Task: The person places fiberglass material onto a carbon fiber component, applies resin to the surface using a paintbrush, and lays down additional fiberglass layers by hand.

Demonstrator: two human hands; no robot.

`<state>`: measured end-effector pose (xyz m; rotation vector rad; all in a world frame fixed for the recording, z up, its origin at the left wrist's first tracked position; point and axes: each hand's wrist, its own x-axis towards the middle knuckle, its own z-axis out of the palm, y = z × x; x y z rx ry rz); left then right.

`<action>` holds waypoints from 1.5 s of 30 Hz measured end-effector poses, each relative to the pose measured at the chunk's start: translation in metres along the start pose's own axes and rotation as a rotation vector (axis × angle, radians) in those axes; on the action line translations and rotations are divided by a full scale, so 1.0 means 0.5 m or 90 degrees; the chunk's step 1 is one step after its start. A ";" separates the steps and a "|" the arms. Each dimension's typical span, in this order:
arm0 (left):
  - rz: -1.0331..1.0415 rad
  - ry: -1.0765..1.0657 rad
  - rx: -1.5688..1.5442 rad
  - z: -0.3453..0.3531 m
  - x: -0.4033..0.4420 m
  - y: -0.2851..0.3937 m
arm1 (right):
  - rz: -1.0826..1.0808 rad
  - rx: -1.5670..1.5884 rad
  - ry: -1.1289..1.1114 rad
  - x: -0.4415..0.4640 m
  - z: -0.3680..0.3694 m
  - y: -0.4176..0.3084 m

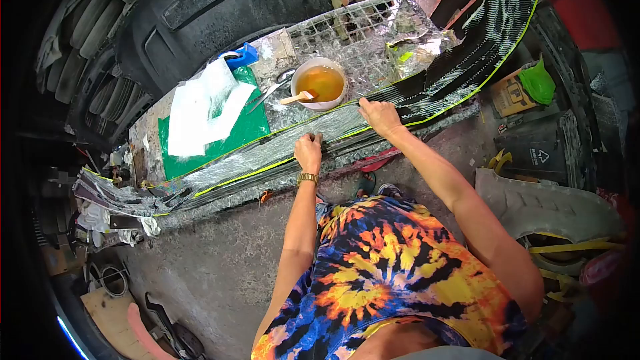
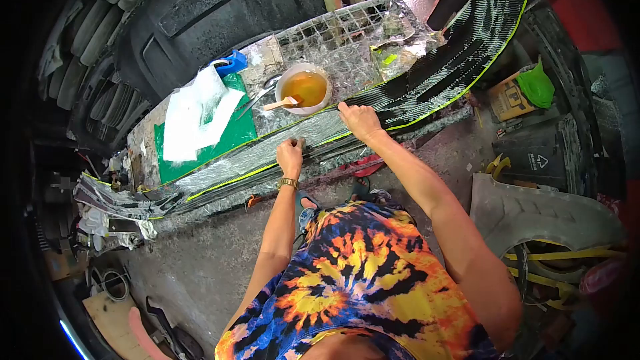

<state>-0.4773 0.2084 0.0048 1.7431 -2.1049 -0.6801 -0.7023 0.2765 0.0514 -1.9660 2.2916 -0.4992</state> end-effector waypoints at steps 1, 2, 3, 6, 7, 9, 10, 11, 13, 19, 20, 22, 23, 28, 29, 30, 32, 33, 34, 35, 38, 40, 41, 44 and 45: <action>-0.002 0.003 0.001 0.003 0.002 -0.002 | 0.008 -0.006 -0.012 0.001 -0.001 -0.002; -0.004 0.005 0.002 0.006 0.003 -0.006 | 0.009 -0.006 -0.012 0.004 -0.001 -0.004; -0.004 0.004 0.002 -0.003 0.003 0.000 | 0.016 -0.003 -0.010 0.008 -0.004 -0.005; -0.011 -0.032 0.032 -0.035 -0.003 0.010 | 0.055 0.011 -0.007 0.003 -0.033 -0.006; -0.008 -0.010 0.042 -0.050 -0.010 0.009 | 0.085 0.021 -0.004 0.003 -0.055 -0.006; -0.004 0.013 0.050 -0.076 -0.029 0.012 | 0.086 0.059 0.047 -0.014 -0.104 -0.004; 0.027 0.007 -0.045 -0.089 -0.042 0.011 | 0.101 0.117 0.057 -0.024 -0.130 -0.009; 0.056 0.000 -0.139 -0.097 -0.050 0.010 | 0.117 0.175 0.064 -0.035 -0.140 -0.017; 0.114 -0.068 -0.219 -0.081 -0.050 0.009 | 0.112 0.204 0.035 -0.048 -0.130 -0.033; 0.213 -0.168 -0.211 -0.045 -0.023 0.021 | -0.049 0.305 0.039 0.014 -0.122 -0.099; 0.271 -0.129 -0.185 -0.048 -0.024 0.019 | -0.056 0.308 0.041 0.038 -0.125 -0.112; 0.234 -0.153 -0.200 -0.091 -0.030 0.033 | -0.082 0.311 0.013 0.108 -0.124 -0.147; 0.197 -0.184 -0.219 -0.120 -0.032 0.043 | -0.083 0.311 0.018 0.145 -0.104 -0.163; 0.059 -0.025 -0.403 -0.229 0.023 -0.039 | -0.199 0.152 -0.068 0.275 0.054 -0.248; 0.028 0.007 -0.454 -0.245 0.055 -0.061 | -0.195 0.148 -0.066 0.293 0.073 -0.249; 0.003 0.006 -0.466 -0.256 0.093 -0.078 | -0.215 0.122 -0.080 0.304 0.093 -0.247; -0.006 -0.008 -0.425 -0.245 0.182 -0.110 | -0.222 0.050 -0.105 0.325 0.138 -0.233; -0.031 -0.068 -0.408 -0.226 0.227 -0.115 | -0.220 0.049 -0.111 0.330 0.118 -0.229; -0.059 -0.128 -0.391 -0.200 0.272 -0.118 | -0.146 0.008 -0.141 0.331 0.072 -0.225; -0.041 -0.160 -0.368 -0.138 0.317 -0.136 | -0.072 -0.035 -0.171 0.329 0.044 -0.209; -0.100 -0.320 -0.258 -0.035 0.387 -0.108 | 0.032 0.140 -0.002 0.304 0.057 -0.113; -0.180 -0.363 -0.324 -0.002 0.387 -0.064 | 0.098 0.228 0.008 0.286 -0.012 -0.098; -0.260 -0.405 -0.383 0.007 0.388 -0.048 | 0.132 0.231 0.009 0.278 -0.027 -0.084; -0.311 -0.552 -0.560 0.020 0.393 -0.038 | 0.161 0.226 0.006 0.258 -0.036 -0.054; -0.311 -0.553 -0.560 0.023 0.387 -0.029 | 0.147 0.224 0.010 0.257 -0.038 -0.047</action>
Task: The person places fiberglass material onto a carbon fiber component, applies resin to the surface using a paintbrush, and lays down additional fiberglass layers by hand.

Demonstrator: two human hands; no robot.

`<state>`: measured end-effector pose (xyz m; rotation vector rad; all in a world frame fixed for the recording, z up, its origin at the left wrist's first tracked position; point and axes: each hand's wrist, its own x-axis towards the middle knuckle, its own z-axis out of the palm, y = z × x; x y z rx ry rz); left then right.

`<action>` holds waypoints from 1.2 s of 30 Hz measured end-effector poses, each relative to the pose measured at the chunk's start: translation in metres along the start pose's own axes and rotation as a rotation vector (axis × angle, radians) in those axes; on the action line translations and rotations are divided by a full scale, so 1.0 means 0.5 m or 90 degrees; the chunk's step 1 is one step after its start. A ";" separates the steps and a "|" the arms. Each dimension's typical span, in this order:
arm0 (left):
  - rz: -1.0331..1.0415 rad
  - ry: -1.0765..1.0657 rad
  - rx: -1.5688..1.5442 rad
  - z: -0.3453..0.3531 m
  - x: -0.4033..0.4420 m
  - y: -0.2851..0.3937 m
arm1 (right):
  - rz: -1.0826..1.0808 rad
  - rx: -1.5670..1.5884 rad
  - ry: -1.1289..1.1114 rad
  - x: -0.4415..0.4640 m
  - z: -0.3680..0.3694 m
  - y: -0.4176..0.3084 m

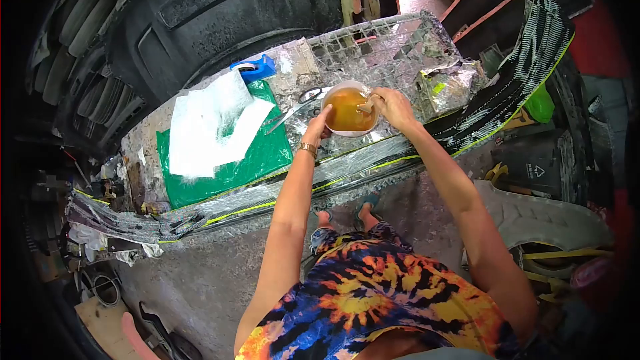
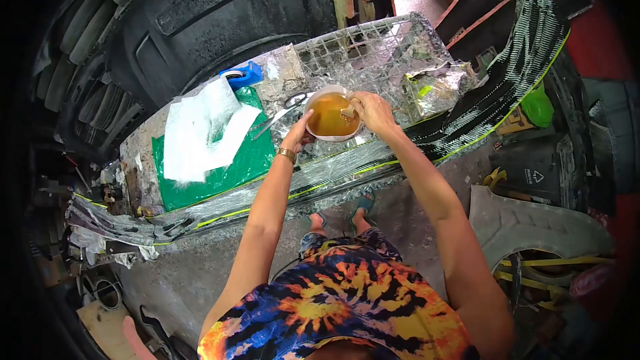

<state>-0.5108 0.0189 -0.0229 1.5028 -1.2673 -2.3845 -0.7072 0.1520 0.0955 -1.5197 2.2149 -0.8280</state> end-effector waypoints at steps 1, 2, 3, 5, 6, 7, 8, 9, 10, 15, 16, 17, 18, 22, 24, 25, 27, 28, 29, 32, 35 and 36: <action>0.018 0.039 -0.060 0.013 -0.005 -0.006 | 0.000 0.002 -0.001 0.000 -0.003 0.003; 0.036 0.080 -0.118 0.027 -0.009 -0.009 | -0.011 -0.012 -0.021 0.002 -0.008 0.009; 0.050 0.131 -0.120 0.045 -0.016 -0.010 | -0.021 -0.027 -0.039 0.004 -0.011 0.013; 0.046 0.152 -0.125 0.040 0.009 -0.022 | -0.011 -0.030 -0.062 0.008 -0.014 0.021; 0.041 0.173 -0.135 0.041 0.008 -0.019 | -0.002 -0.036 -0.089 0.007 -0.017 0.022; 0.040 0.172 -0.132 0.040 0.007 -0.015 | 0.000 -0.035 -0.087 0.007 -0.020 0.023; 0.033 0.141 -0.132 0.036 0.005 -0.011 | 0.019 -0.036 -0.116 0.008 -0.020 0.023; 0.025 0.110 -0.132 0.035 -0.001 -0.005 | 0.038 -0.037 -0.146 0.008 -0.021 0.021; 0.021 0.109 -0.130 0.037 -0.005 0.002 | 0.042 -0.036 -0.148 0.009 -0.021 0.019; -0.016 0.045 -0.216 0.051 -0.001 0.011 | 0.024 -0.011 -0.142 0.002 -0.019 0.019; -0.006 0.040 -0.230 0.050 -0.002 0.015 | 0.020 -0.015 -0.149 0.007 -0.019 0.017; -0.033 0.048 -0.192 0.042 -0.007 0.019 | 0.019 -0.013 -0.147 0.010 -0.018 0.015; -0.033 0.049 -0.192 0.037 -0.004 0.018 | 0.033 -0.014 -0.144 0.012 -0.019 0.011; -0.051 0.065 -0.147 0.022 0.004 0.008 | 0.024 0.010 -0.192 0.011 -0.015 -0.020; -0.061 0.051 -0.168 0.029 0.018 0.003 | -0.007 -0.013 -0.155 0.014 0.007 -0.014; -0.022 0.049 -0.244 0.038 0.028 -0.003 | -0.044 -0.036 -0.116 0.017 0.018 -0.007; 0.015 0.045 -0.324 0.039 0.046 -0.013 | -0.048 -0.057 -0.132 0.020 0.025 0.005; 0.008 0.033 -0.304 0.031 0.052 -0.018 | -0.053 -0.076 -0.150 0.017 0.026 0.008; 0.002 0.020 -0.284 0.024 0.059 -0.022 | -0.053 -0.078 -0.151 0.015 0.025 0.012; -0.025 0.026 -0.238 0.016 0.049 -0.019 | -0.009 -0.040 -0.195 0.016 0.016 0.010; -0.070 0.029 -0.211 0.019 0.032 -0.003 | -0.006 0.016 -0.182 0.019 0.014 0.016; -0.087 0.000 -0.221 0.023 0.025 0.001 | 0.019 0.016 -0.194 0.019 0.003 0.006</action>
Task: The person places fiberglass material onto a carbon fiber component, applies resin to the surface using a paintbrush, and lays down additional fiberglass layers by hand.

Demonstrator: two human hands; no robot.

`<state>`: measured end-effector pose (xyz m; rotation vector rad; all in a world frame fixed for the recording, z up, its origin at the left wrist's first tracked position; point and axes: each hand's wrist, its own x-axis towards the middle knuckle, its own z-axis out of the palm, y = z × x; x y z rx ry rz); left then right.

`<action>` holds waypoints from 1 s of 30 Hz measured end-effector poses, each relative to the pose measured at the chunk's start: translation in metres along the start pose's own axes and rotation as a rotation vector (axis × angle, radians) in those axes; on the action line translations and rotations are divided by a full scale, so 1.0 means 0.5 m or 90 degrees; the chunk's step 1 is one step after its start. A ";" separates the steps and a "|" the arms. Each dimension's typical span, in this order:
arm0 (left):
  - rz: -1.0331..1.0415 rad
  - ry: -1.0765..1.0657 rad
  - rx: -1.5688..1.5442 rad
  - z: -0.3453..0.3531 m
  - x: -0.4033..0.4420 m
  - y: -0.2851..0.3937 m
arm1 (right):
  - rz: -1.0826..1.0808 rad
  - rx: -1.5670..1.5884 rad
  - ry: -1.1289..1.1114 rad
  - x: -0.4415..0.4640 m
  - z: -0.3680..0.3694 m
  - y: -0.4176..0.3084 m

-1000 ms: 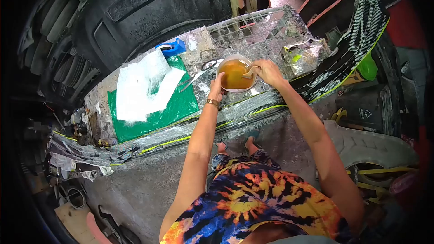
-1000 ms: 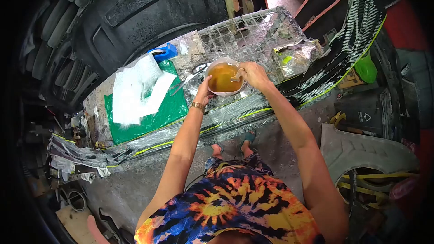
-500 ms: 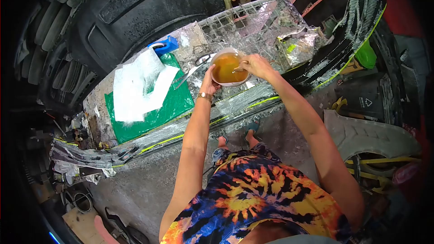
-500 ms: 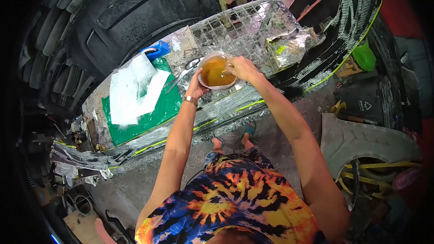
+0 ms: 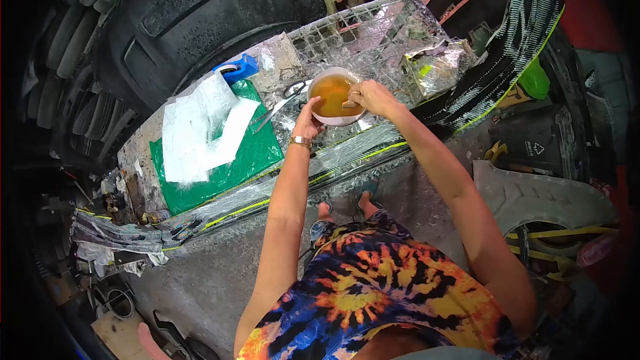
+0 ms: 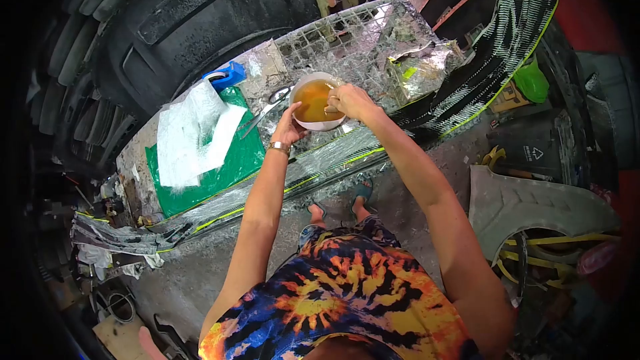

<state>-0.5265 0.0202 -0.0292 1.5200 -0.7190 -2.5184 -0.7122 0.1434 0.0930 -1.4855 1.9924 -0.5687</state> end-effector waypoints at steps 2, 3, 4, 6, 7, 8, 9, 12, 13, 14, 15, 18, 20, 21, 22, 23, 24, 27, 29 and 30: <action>0.035 -0.023 0.017 0.011 -0.015 0.001 | 0.030 0.006 -0.014 -0.009 -0.012 -0.020; 0.072 -0.046 0.034 0.015 -0.018 0.001 | 0.021 0.022 0.012 -0.008 -0.014 -0.023; 0.110 -0.068 0.049 0.018 -0.023 -0.001 | 0.011 0.038 0.037 -0.007 -0.013 -0.022; 0.112 -0.051 0.094 0.025 -0.040 0.002 | -0.021 0.022 0.063 -0.006 -0.008 -0.015; 0.149 -0.035 0.088 0.031 -0.051 0.003 | -0.055 0.016 0.120 -0.007 -0.007 -0.013; 0.184 -0.016 0.082 0.035 -0.064 0.003 | -0.090 0.013 0.175 -0.010 -0.002 -0.013; 0.194 -0.009 0.079 0.043 -0.083 0.011 | -0.090 0.009 0.181 -0.016 -0.008 -0.020; 0.197 -0.012 0.128 0.039 -0.126 0.045 | -0.121 0.081 0.181 -0.015 -0.025 -0.034; 0.205 -0.009 0.133 0.047 -0.155 0.057 | -0.131 0.086 0.177 -0.024 -0.044 -0.058; 0.212 -0.004 0.139 0.055 -0.187 0.067 | -0.139 0.091 0.182 -0.032 -0.060 -0.079; 0.236 0.014 0.134 0.063 -0.217 0.073 | -0.178 0.074 0.184 -0.037 -0.077 -0.098; 0.270 0.017 0.121 0.084 -0.309 0.091 | -0.271 0.030 0.238 -0.052 -0.132 -0.157; 0.253 -0.004 0.102 0.063 -0.333 0.095 | -0.309 0.043 0.260 -0.071 -0.155 -0.191; 0.275 0.011 0.099 0.063 -0.349 0.095 | -0.312 0.004 0.274 -0.084 -0.168 -0.209; 0.294 0.026 0.094 0.062 -0.364 0.094 | -0.308 -0.003 0.292 -0.092 -0.171 -0.222; 0.310 0.015 0.111 0.056 -0.378 0.094 | -0.296 -0.029 0.290 -0.100 -0.169 -0.233; 0.310 -0.001 0.124 0.055 -0.391 0.097 | -0.280 -0.055 0.288 -0.107 -0.165 -0.243; 0.341 0.007 0.154 0.046 -0.426 0.103 | -0.174 -0.051 0.304 -0.123 -0.121 -0.257; 0.335 -0.002 0.185 0.037 -0.434 0.107 | -0.095 0.043 0.325 -0.142 -0.086 -0.256; 0.326 -0.019 0.204 0.033 -0.429 0.112 | -0.051 0.040 0.343 -0.158 -0.069 -0.255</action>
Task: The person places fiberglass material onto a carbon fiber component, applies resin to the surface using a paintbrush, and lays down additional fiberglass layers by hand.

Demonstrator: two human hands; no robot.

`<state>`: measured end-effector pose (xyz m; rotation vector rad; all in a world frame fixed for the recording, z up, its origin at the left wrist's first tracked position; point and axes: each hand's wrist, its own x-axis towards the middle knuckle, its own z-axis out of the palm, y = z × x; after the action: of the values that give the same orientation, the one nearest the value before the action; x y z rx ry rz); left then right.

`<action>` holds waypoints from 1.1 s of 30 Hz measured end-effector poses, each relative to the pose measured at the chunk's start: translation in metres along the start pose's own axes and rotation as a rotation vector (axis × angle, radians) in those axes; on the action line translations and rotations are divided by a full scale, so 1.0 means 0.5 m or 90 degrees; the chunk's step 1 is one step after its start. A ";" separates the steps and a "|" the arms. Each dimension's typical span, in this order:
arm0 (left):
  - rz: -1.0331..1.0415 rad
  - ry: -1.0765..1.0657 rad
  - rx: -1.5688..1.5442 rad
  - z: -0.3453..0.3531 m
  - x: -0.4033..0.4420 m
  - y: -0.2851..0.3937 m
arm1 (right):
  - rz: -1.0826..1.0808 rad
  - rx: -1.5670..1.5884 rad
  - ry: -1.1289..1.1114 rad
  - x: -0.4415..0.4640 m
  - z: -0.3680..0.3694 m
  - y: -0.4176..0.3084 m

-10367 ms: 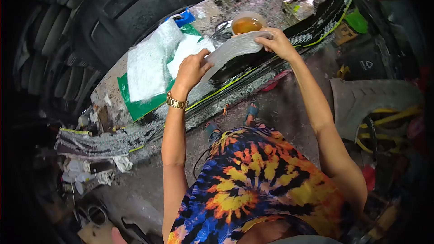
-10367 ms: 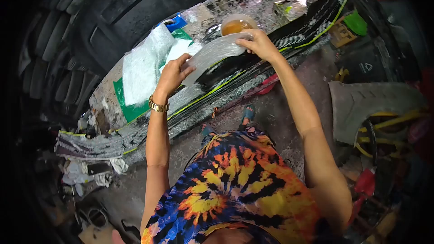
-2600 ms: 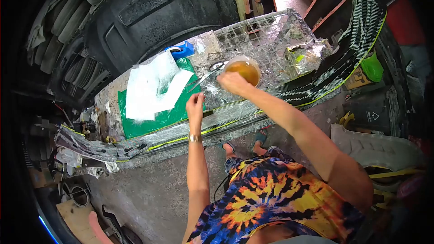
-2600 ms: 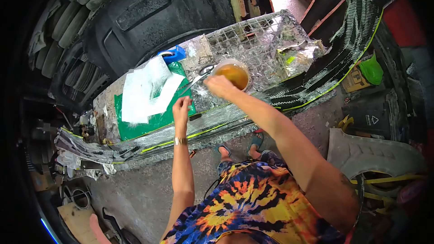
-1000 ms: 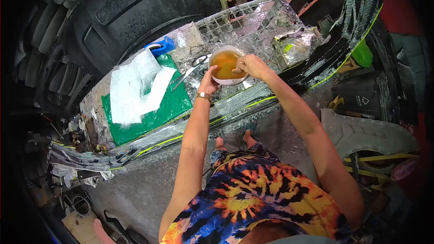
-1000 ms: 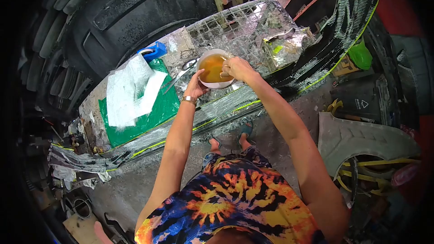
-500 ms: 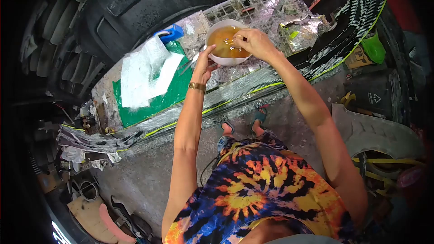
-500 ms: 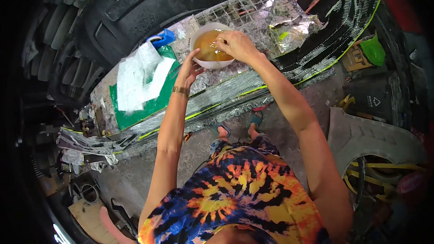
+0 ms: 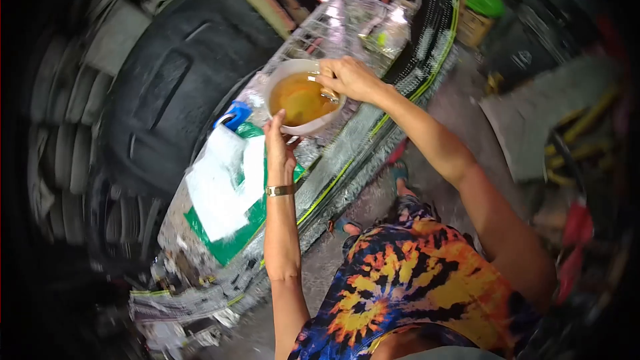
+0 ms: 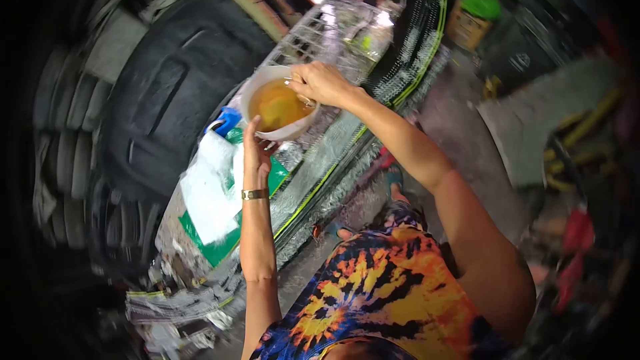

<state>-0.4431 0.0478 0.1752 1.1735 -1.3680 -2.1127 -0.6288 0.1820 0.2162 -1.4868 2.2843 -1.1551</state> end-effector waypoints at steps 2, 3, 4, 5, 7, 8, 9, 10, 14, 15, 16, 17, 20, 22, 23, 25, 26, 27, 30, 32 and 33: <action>-0.011 -0.041 0.018 -0.006 0.011 -0.005 | 0.056 0.063 0.173 -0.030 0.008 0.000; -0.024 -0.061 0.012 -0.005 0.017 -0.012 | 0.069 0.058 0.289 -0.038 0.032 0.034; -0.036 -0.076 0.008 -0.008 0.025 -0.021 | 0.080 0.046 0.300 -0.055 0.040 0.043; -0.042 -0.092 0.013 -0.014 0.036 -0.033 | 0.185 0.201 0.330 -0.078 0.043 0.053; -0.074 -0.141 -0.028 -0.013 0.058 -0.046 | 0.305 0.461 0.403 -0.128 0.037 0.049; -0.073 -0.160 -0.018 -0.007 0.063 -0.047 | 0.307 0.518 0.431 -0.153 0.040 0.048; -0.070 -0.136 -0.026 0.000 0.062 -0.048 | 0.311 0.553 0.467 -0.177 0.041 0.046; -0.067 -0.109 -0.035 0.005 0.063 -0.050 | 0.315 0.588 0.499 -0.202 0.045 0.047; -0.078 -0.151 -0.044 -0.010 0.114 -0.059 | 0.305 0.642 0.602 -0.303 0.079 0.055; -0.076 -0.153 -0.058 -0.010 0.117 -0.056 | 0.301 0.630 0.623 -0.325 0.097 0.056; -0.080 -0.155 -0.043 -0.014 0.120 -0.052 | 0.308 0.638 0.634 -0.339 0.121 0.057; -0.075 -0.151 -0.047 -0.014 0.125 -0.049 | 0.351 0.597 0.646 -0.350 0.144 0.061; -0.073 -0.143 -0.033 -0.020 0.127 -0.038 | 0.370 0.411 0.631 -0.365 0.246 0.067; -0.064 -0.135 -0.021 -0.026 0.122 -0.034 | 0.188 0.008 0.644 -0.343 0.307 0.060; -0.058 -0.133 -0.022 -0.028 0.118 -0.034 | 0.234 0.046 0.570 -0.344 0.337 0.044; -0.053 -0.144 -0.022 -0.041 0.114 -0.036 | 0.328 0.106 0.429 -0.357 0.378 -0.005; -0.047 -0.149 -0.033 -0.045 0.114 -0.041 | 0.297 0.058 0.449 -0.361 0.391 -0.011; -0.047 -0.151 -0.030 -0.052 0.113 -0.042 | 0.277 0.062 0.451 -0.365 0.397 -0.025; -0.042 -0.143 -0.016 -0.065 0.108 -0.046 | 0.269 0.121 0.419 -0.385 0.392 -0.054; -0.048 -0.145 -0.013 -0.068 0.107 -0.048 | 0.277 0.175 0.380 -0.396 0.369 -0.059; -0.052 -0.145 -0.004 -0.070 0.112 -0.056 | 0.274 0.193 0.430 -0.398 0.340 -0.061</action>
<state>-0.4442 0.0030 0.1191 1.0267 -1.4286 -2.3670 -0.4214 0.2568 0.0716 -0.4889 2.4608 -1.9402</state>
